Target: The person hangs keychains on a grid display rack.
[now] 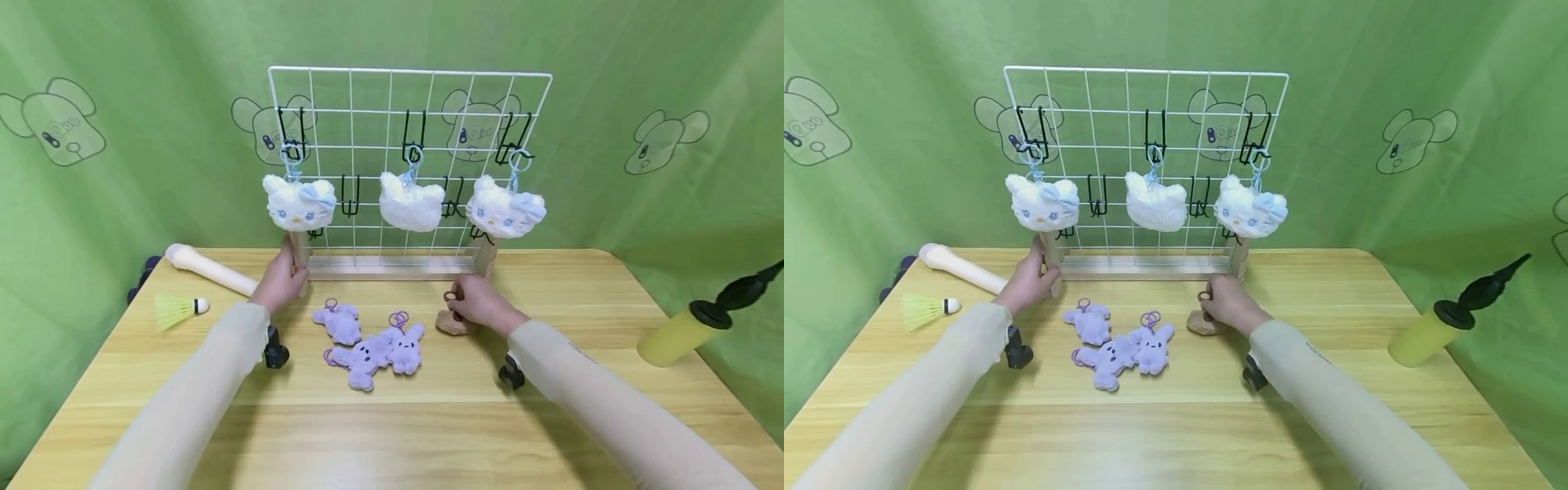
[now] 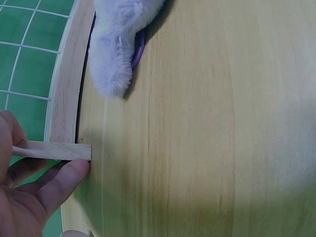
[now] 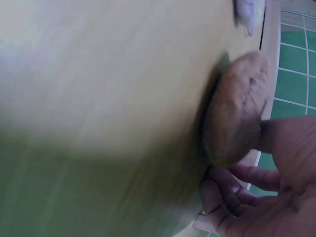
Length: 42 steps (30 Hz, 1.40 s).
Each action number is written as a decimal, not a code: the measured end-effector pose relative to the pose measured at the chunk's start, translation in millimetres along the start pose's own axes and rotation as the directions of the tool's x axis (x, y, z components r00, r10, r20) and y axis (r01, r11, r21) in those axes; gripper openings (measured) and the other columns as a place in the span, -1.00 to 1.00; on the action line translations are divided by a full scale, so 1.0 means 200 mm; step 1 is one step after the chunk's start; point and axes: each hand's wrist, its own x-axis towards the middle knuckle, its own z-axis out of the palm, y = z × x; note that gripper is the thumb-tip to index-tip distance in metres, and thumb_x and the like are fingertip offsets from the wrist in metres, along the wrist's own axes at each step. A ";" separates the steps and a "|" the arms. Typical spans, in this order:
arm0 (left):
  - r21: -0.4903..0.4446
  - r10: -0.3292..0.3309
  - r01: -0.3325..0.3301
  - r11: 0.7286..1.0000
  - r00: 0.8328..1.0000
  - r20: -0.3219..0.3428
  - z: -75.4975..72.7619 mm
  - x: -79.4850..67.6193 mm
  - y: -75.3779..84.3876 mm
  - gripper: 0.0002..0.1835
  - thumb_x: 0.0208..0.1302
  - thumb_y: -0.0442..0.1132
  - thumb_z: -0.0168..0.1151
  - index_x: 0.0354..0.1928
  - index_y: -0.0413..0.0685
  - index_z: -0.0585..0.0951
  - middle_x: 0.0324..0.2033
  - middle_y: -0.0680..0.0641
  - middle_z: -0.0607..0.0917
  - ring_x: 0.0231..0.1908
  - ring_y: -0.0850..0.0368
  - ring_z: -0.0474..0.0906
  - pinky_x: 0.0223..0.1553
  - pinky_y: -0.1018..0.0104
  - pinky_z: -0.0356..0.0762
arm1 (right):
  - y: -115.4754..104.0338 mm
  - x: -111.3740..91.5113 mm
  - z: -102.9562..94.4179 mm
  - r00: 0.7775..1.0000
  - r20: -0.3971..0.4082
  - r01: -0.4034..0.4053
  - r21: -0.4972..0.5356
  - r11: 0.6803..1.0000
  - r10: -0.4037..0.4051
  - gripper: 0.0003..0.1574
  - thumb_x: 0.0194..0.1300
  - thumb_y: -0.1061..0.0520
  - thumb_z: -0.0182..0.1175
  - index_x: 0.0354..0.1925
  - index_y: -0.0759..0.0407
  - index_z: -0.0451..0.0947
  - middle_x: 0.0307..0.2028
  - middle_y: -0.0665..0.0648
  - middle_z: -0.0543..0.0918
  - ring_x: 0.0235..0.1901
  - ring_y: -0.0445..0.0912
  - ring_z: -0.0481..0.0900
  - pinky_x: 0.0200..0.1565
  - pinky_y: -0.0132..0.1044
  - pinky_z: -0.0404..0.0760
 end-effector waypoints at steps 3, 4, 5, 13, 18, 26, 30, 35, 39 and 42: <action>0.012 0.002 -0.002 1.000 1.000 -0.006 0.00 0.00 0.00 -0.10 0.51 -0.41 -0.02 0.66 -0.26 -0.31 0.50 -0.56 0.26 0.45 -0.50 0.35 0.46 -0.25 0.49 | -0.01 0.01 0.00 0.999 0.032 0.018 0.022 1.000 -0.019 -0.81 0.34 0.24 0.32 -0.24 0.37 0.53 -0.37 0.23 0.68 -0.39 -0.05 0.63 -0.30 -0.29 0.65; 0.013 0.004 -0.004 1.000 1.000 -0.008 0.00 0.00 -0.01 -0.11 0.51 -0.42 -0.02 0.66 -0.27 -0.31 0.50 -0.56 0.26 0.44 -0.50 0.35 0.46 -0.25 0.49 | -0.01 0.01 0.00 0.999 0.039 0.021 0.027 0.999 -0.022 -0.79 0.34 0.23 0.33 -0.23 0.38 0.53 -0.35 0.23 0.67 -0.37 -0.05 0.62 -0.28 -0.29 0.65; 0.014 0.006 -0.005 1.000 1.000 -0.010 0.00 0.00 -0.01 -0.11 0.51 -0.42 -0.02 0.66 -0.27 -0.30 0.49 -0.57 0.26 0.44 -0.51 0.35 0.45 -0.25 0.50 | -0.01 0.01 0.00 0.999 0.045 0.023 0.032 0.999 -0.024 -0.78 0.35 0.22 0.33 -0.23 0.38 0.53 -0.34 0.23 0.65 -0.36 -0.05 0.62 -0.27 -0.29 0.65; 0.002 0.006 -0.006 1.000 1.000 -0.001 0.00 0.00 -0.01 -0.11 0.52 -0.40 -0.03 0.66 -0.25 -0.31 0.51 -0.55 0.23 0.46 -0.50 0.32 0.48 -0.26 0.45 | -0.03 0.02 0.00 0.998 0.068 -0.003 0.117 0.993 -0.005 -0.74 0.37 0.26 0.32 -0.16 0.39 0.43 -0.35 0.18 0.57 -0.40 -0.11 0.58 -0.36 -0.40 0.59; -0.009 -0.001 0.001 1.000 1.000 0.000 0.00 0.00 -0.01 -0.10 0.51 -0.40 -0.02 0.67 -0.22 -0.32 0.52 -0.55 0.23 0.44 -0.50 0.36 0.43 -0.25 0.52 | -0.01 0.02 0.01 0.999 0.026 0.022 0.167 0.986 -0.027 -0.82 0.37 0.32 0.29 -0.15 0.37 0.48 -0.34 0.19 0.61 -0.34 -0.08 0.57 -0.31 -0.41 0.60; 0.002 0.002 -0.002 1.000 1.000 -0.004 0.00 0.00 -0.01 -0.10 0.51 -0.40 -0.02 0.67 -0.22 -0.33 0.50 -0.55 0.26 0.43 -0.50 0.37 0.43 -0.25 0.53 | 0.01 0.01 0.02 0.998 -0.002 0.062 0.220 0.974 -0.063 -0.92 0.41 0.34 0.24 -0.17 0.38 0.63 -0.30 0.27 0.72 -0.32 -0.09 0.64 -0.23 -0.43 0.69; 0.006 0.003 -0.003 1.000 1.000 -0.009 0.00 0.00 0.00 -0.10 0.51 -0.40 -0.02 0.67 -0.22 -0.31 0.48 -0.53 0.31 0.39 -0.50 0.42 0.39 -0.24 0.58 | 0.00 0.00 0.02 0.996 -0.004 0.084 0.266 0.960 -0.086 -0.87 0.44 0.32 0.22 -0.14 0.37 0.68 -0.32 0.27 0.75 -0.37 -0.13 0.64 -0.30 -0.48 0.69; 0.019 0.006 -0.005 1.000 1.000 -0.018 0.00 0.00 0.00 -0.10 0.50 -0.42 0.00 0.66 -0.25 -0.29 0.44 -0.54 0.37 0.36 -0.51 0.46 0.34 -0.23 0.63 | -0.03 -0.01 0.02 0.992 0.008 0.114 0.361 0.926 -0.125 -0.84 0.48 0.29 0.19 -0.08 0.36 0.66 -0.28 0.30 0.74 -0.36 -0.09 0.65 -0.32 -0.45 0.72; 0.023 0.010 -0.009 1.000 1.000 -0.021 0.00 0.00 0.00 -0.10 0.50 -0.42 -0.01 0.66 -0.27 -0.30 0.44 -0.56 0.36 0.37 -0.51 0.44 0.37 -0.24 0.61 | -0.10 -0.01 0.00 0.987 0.015 0.141 0.409 0.901 -0.161 -0.84 0.49 0.26 0.18 -0.08 0.32 0.65 -0.23 0.30 0.73 -0.31 -0.06 0.65 -0.28 -0.41 0.74; 0.020 0.009 -0.009 1.000 1.000 -0.018 0.00 0.00 0.00 -0.12 0.50 -0.42 -0.01 0.66 -0.27 -0.27 0.44 -0.54 0.37 0.38 -0.50 0.44 0.37 -0.23 0.61 | -0.17 -0.01 0.00 0.983 0.012 0.159 0.448 0.880 -0.183 -0.84 0.50 0.24 0.18 -0.07 0.30 0.64 -0.18 0.27 0.74 -0.28 -0.06 0.66 -0.23 -0.38 0.77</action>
